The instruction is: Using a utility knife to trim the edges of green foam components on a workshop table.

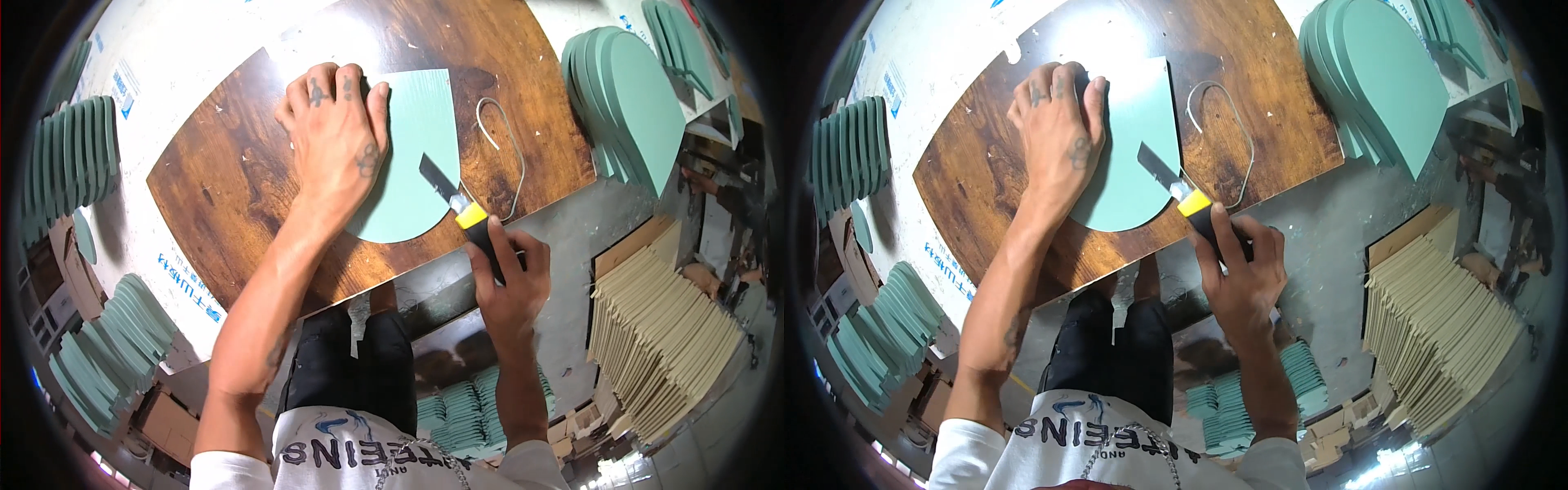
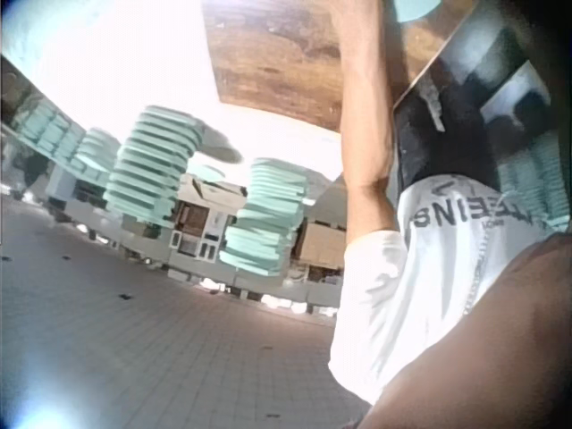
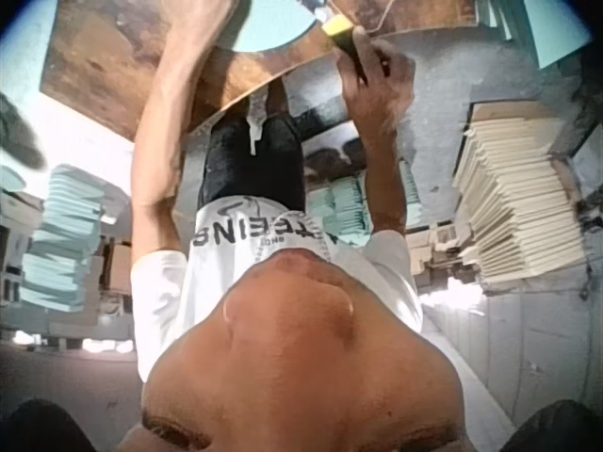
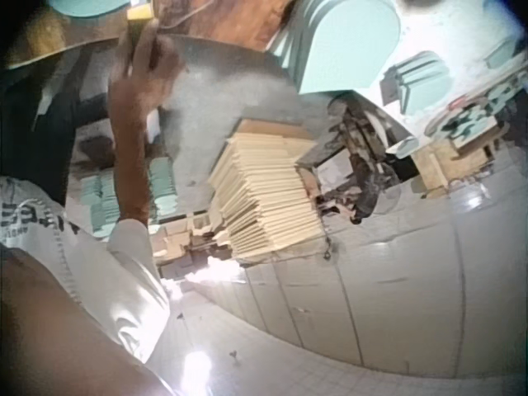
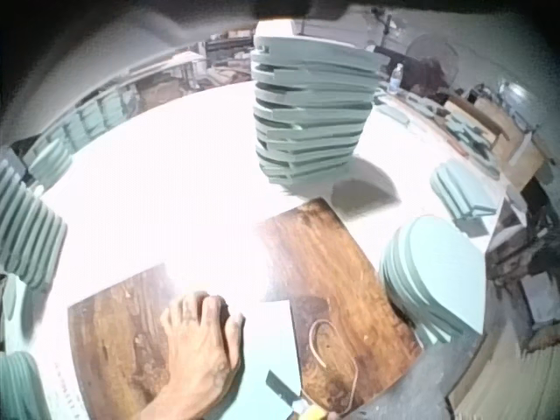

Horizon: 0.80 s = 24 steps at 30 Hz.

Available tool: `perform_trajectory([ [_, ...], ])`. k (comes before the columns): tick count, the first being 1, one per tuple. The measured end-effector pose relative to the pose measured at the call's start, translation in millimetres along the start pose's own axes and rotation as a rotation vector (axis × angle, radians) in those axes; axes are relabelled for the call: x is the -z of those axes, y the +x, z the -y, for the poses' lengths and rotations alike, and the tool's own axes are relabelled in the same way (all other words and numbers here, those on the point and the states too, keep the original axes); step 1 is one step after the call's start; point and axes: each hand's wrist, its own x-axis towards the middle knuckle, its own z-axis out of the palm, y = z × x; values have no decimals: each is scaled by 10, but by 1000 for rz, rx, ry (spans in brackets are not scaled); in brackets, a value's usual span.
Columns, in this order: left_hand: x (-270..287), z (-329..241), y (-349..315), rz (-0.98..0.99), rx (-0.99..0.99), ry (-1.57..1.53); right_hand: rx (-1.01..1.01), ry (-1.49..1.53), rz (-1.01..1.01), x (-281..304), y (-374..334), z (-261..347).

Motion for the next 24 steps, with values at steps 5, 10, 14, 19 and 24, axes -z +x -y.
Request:
perform_trajectory([
  [5,11,43,48,-43,-59,-63,54,-27,-23,-7,159,-77],
  [10,16,84,22,-46,-94,-57,72,9,-42,-88,253,-104],
  [14,-3,75,27,-67,-105,-79,128,27,-133,-217,484,-159],
  [19,1,62,26,-54,-107,-85,65,-21,-30,-148,735,-126],
  [24,-9,86,11,-31,-109,-88,79,4,-105,-371,1160,-165],
])
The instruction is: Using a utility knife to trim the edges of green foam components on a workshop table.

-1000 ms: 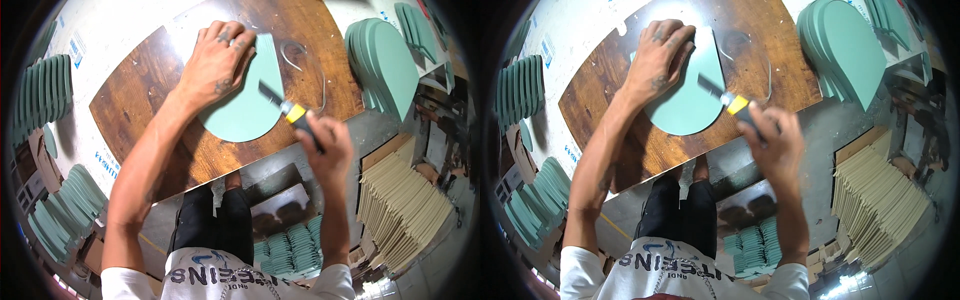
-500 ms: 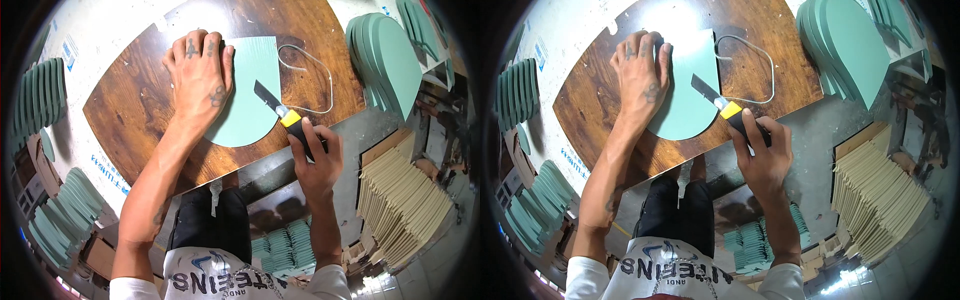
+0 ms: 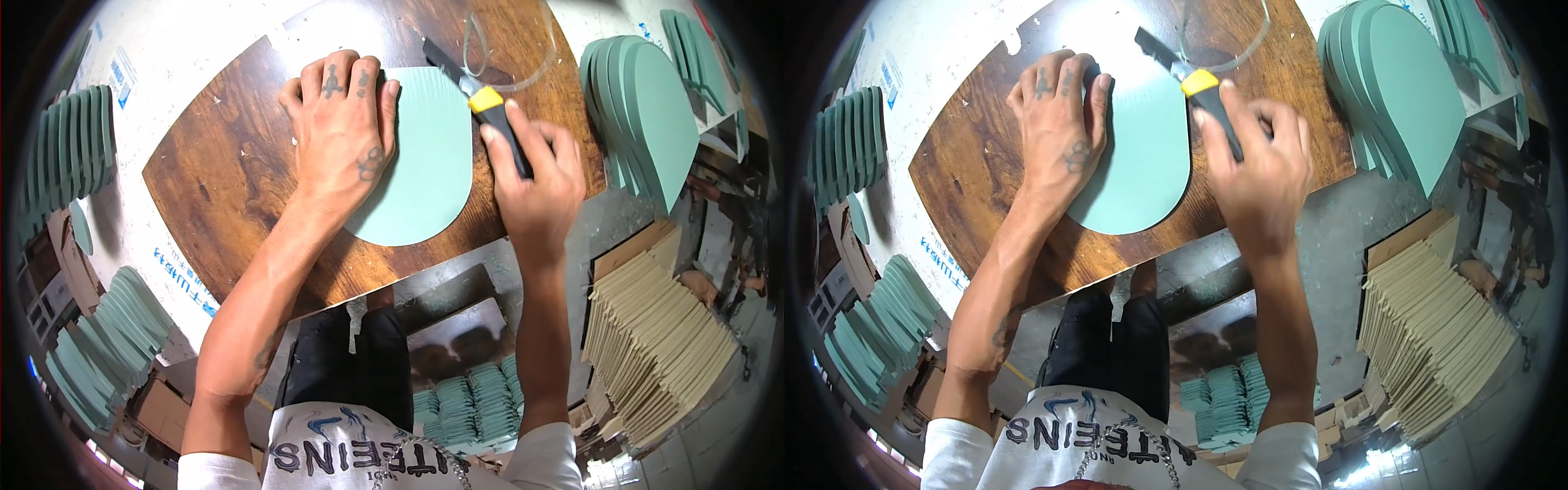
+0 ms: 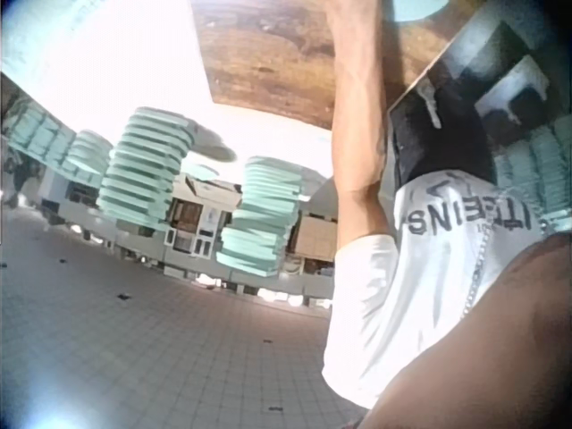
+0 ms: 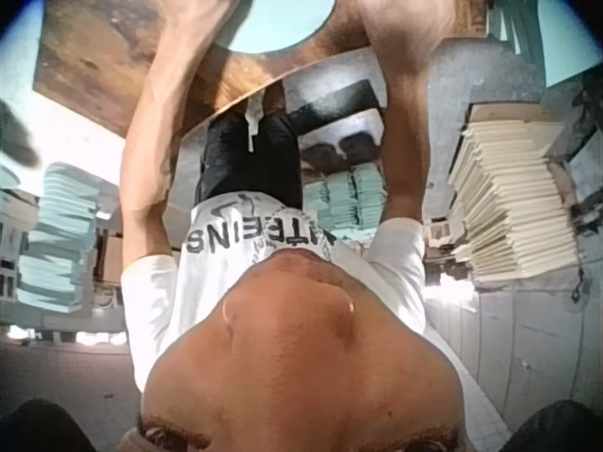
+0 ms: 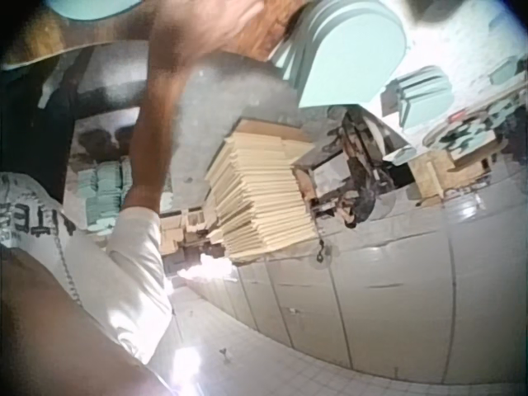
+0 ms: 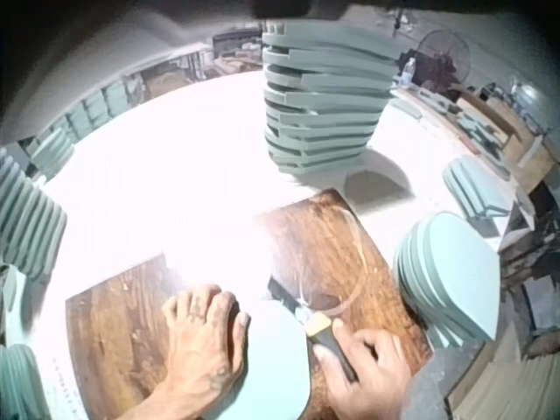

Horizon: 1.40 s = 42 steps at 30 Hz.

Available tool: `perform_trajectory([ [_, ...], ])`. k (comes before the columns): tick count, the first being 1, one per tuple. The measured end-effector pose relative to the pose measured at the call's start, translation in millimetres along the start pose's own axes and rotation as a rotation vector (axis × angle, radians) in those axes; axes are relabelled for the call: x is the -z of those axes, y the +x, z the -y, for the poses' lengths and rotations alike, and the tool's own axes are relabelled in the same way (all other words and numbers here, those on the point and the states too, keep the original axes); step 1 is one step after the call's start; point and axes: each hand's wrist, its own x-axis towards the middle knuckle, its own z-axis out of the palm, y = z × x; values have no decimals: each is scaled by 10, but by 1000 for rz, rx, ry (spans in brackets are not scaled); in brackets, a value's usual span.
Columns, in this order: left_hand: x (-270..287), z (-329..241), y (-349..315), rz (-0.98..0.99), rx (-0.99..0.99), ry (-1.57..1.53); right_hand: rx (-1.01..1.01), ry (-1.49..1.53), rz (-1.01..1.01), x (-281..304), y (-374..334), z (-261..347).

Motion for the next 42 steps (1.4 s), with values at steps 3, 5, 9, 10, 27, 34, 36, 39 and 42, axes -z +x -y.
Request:
perform_trajectory([
  [3,18,-109,-11,7,-48,-38,-112,-103,55,-50,440,-94],
  [5,17,-125,3,10,-33,-50,-42,-55,-40,-105,527,-166],
  [9,65,-81,-34,15,-22,-33,-206,143,-91,-19,127,76],
  [10,77,-86,-9,18,-38,-26,-284,174,-108,46,-63,169],
  [27,941,-27,-541,368,-249,113,-976,1052,-359,82,-1484,816],
  [34,349,-296,-150,386,-735,-141,-899,1196,-739,310,-1598,813],
  [36,406,-399,-346,366,-664,-85,-938,1318,-609,317,-1951,894],
  [39,463,-448,-689,311,-544,-19,-824,1454,-536,302,-2217,823],
  [42,440,-397,-698,384,-483,-111,-855,1471,-575,356,-2248,694],
])
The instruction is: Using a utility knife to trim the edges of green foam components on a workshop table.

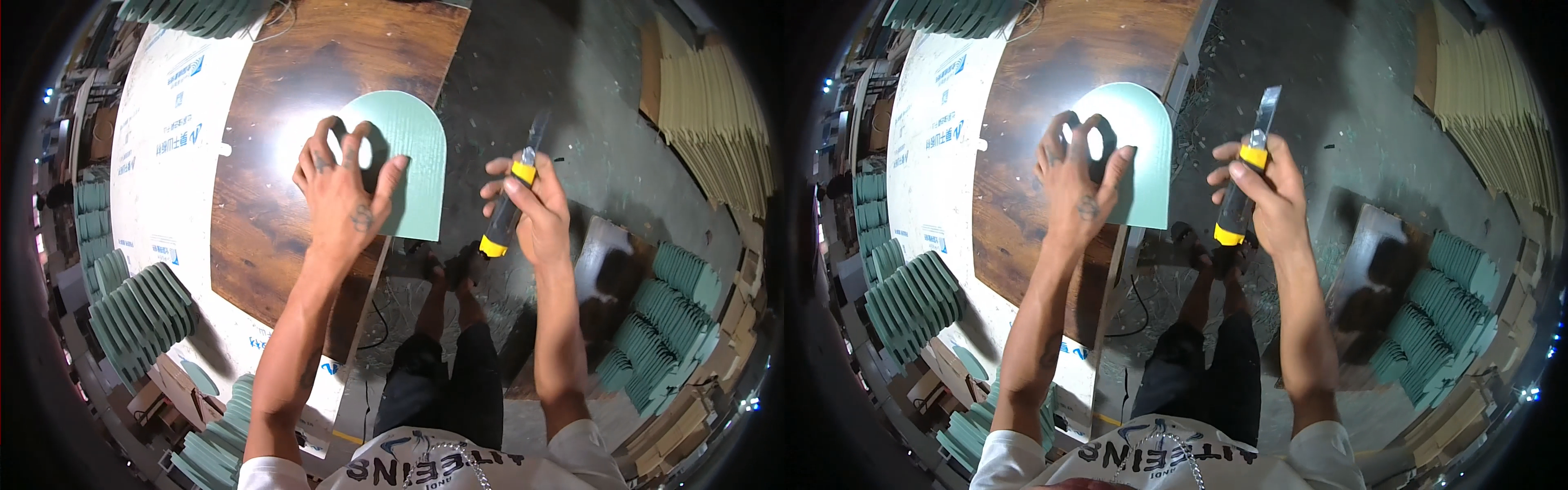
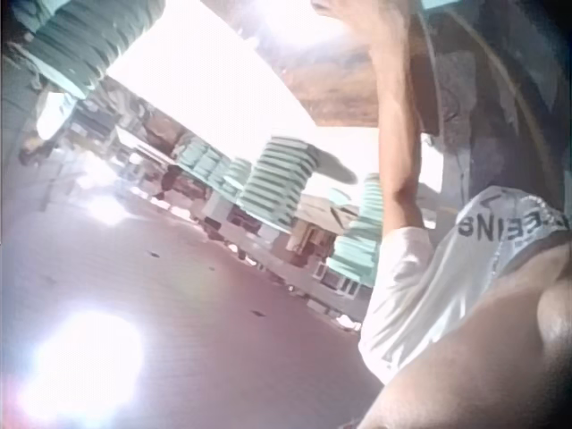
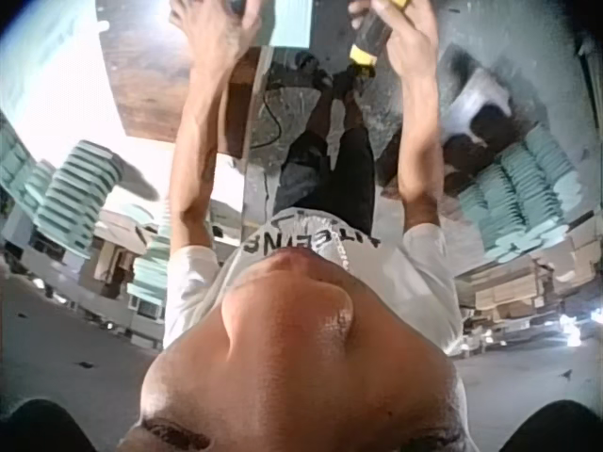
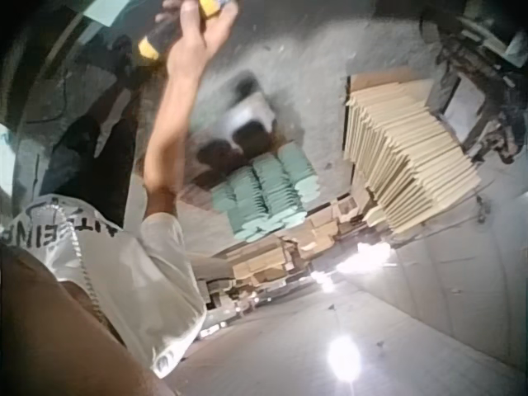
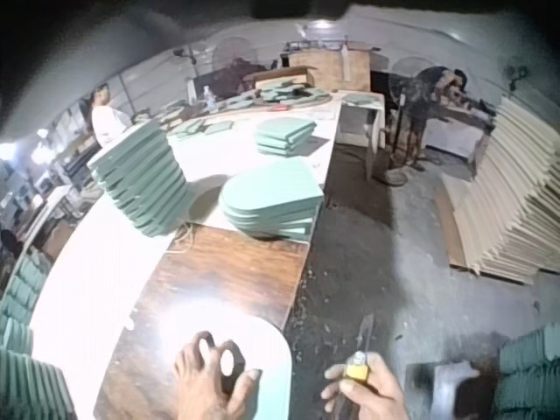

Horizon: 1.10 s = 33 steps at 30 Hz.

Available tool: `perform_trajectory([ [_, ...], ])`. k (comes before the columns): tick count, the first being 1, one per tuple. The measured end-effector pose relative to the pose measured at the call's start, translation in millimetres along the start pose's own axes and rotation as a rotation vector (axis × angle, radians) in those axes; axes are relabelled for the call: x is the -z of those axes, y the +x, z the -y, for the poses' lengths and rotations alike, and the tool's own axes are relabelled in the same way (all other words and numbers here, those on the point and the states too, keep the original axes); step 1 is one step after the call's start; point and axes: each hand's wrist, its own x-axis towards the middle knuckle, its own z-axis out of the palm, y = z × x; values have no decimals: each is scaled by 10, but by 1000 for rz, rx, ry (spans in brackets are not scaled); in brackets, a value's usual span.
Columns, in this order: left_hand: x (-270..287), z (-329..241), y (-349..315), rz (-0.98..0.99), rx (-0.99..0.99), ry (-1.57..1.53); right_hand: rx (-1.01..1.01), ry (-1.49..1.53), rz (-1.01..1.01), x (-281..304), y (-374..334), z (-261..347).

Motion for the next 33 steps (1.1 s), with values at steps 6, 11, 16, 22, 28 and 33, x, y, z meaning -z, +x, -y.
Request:
perform_trajectory([
  [6,-126,115,313,-129,-167,-45,11,-448,261,-10,710,76],
  [11,-121,116,304,-94,-222,-59,492,-934,406,-143,1104,66],
  [16,-138,85,305,-123,-203,-39,833,-1134,442,-183,1291,-102],
  [22,-179,134,319,-155,-246,-39,812,-1175,391,-120,1060,-101],
  [28,-200,181,290,-196,-235,-54,800,-1221,320,-130,-440,-640],
  [33,-221,190,306,-210,-269,-87,654,-844,21,-298,-134,-467],
])
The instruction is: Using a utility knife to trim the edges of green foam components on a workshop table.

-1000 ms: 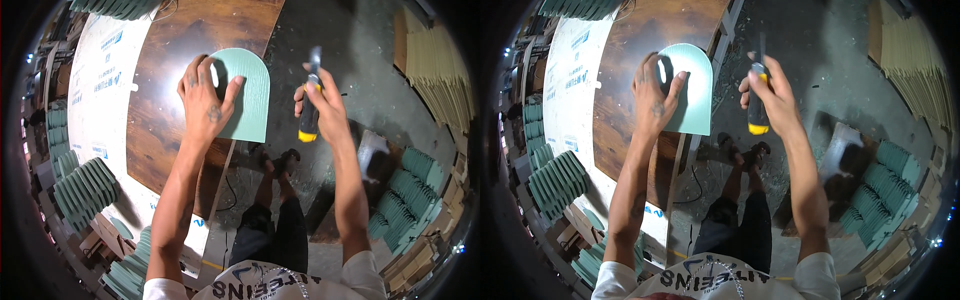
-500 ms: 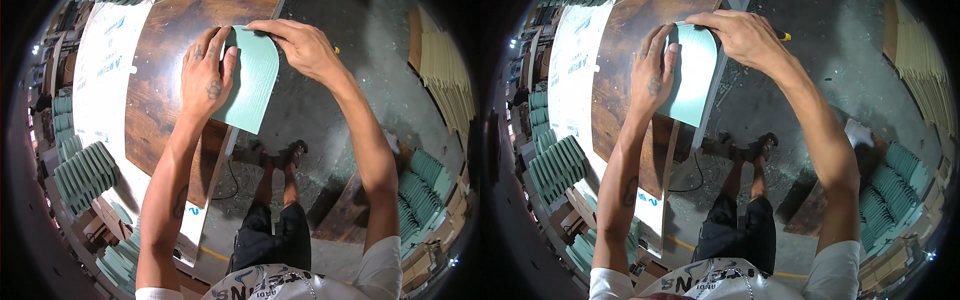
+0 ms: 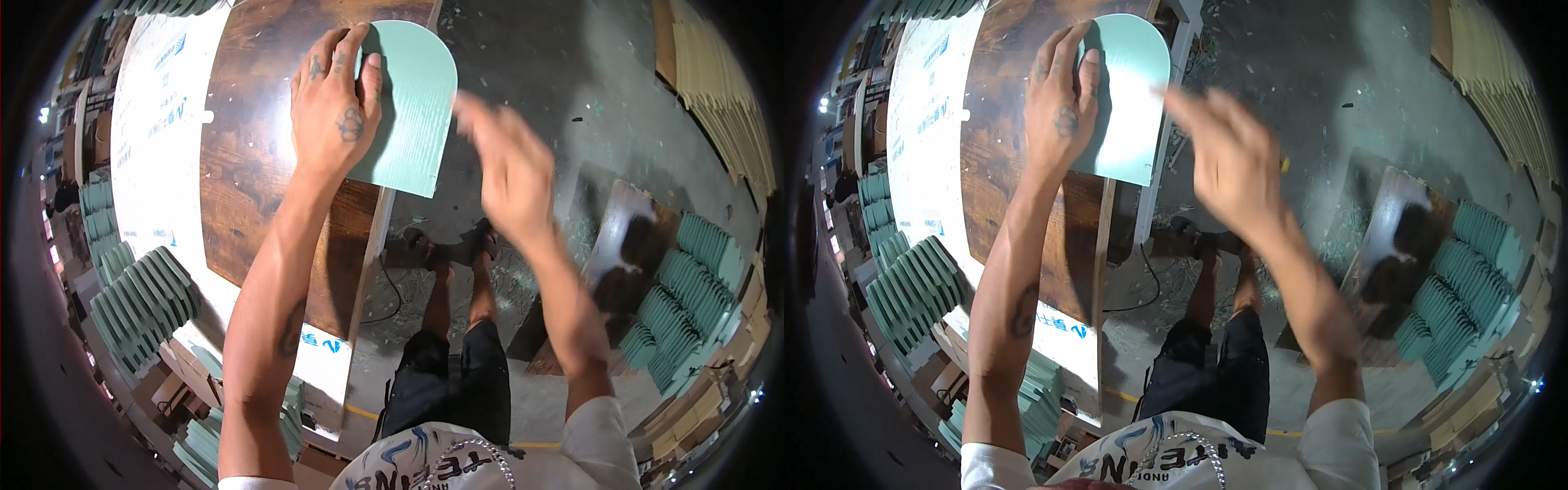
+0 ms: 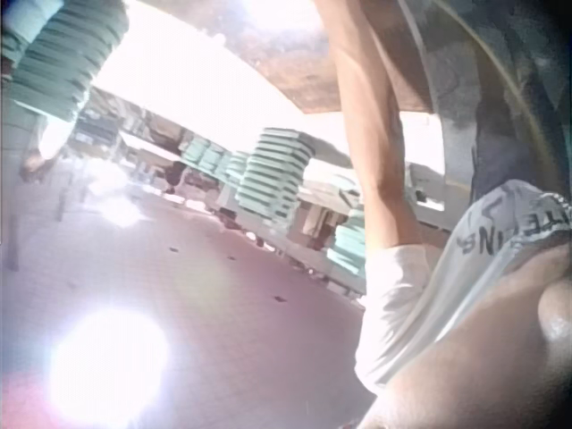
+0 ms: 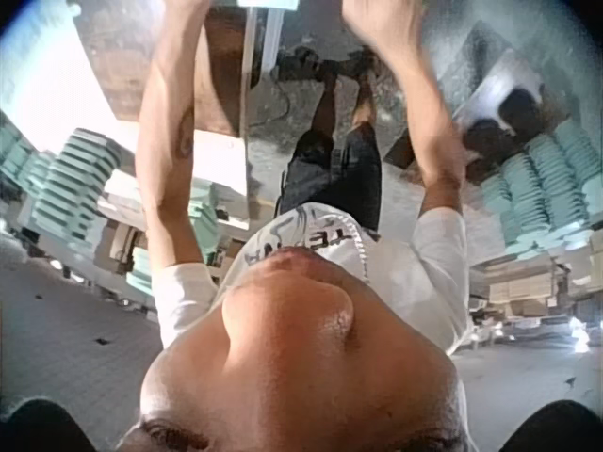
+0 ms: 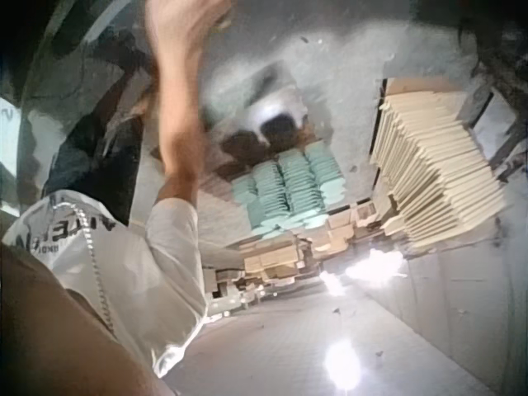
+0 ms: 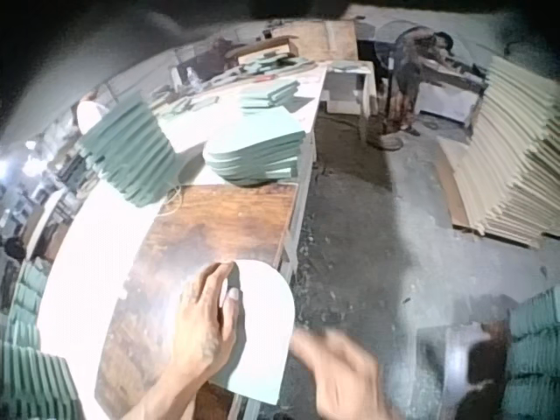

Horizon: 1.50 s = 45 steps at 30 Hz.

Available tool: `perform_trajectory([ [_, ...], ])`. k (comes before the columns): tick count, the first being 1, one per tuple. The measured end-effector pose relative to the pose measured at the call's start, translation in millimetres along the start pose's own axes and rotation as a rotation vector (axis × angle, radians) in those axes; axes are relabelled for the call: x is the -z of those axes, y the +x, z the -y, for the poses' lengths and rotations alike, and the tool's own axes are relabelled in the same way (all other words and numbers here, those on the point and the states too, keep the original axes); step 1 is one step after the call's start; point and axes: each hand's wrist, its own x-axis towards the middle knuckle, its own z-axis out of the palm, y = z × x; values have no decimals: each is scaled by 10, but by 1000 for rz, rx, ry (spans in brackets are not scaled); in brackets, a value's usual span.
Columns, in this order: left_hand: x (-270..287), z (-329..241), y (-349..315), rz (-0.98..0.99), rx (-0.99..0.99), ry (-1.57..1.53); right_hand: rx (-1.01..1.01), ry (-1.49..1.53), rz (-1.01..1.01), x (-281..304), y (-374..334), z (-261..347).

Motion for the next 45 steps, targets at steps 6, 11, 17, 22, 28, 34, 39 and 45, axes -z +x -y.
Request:
perform_trajectory([
  [6,-46,27,27,-32,-18,13,302,-381,34,-45,525,-339],
  [11,-11,-33,15,-107,-59,1,352,-247,439,-131,-1055,380],
  [17,28,-130,-19,-52,62,205,-423,297,-158,16,-294,129],
  [22,90,117,93,6,-3,24,-395,92,-56,-261,-175,353],
  [28,117,-93,-174,102,419,277,-475,228,-77,-189,-945,651],
  [34,169,-19,-234,40,161,23,-380,45,-90,-200,-194,364],
  [39,107,125,-81,114,-68,88,-307,106,10,48,-543,367],
  [45,86,128,-42,38,-96,135,320,-103,297,-49,875,-509],
])
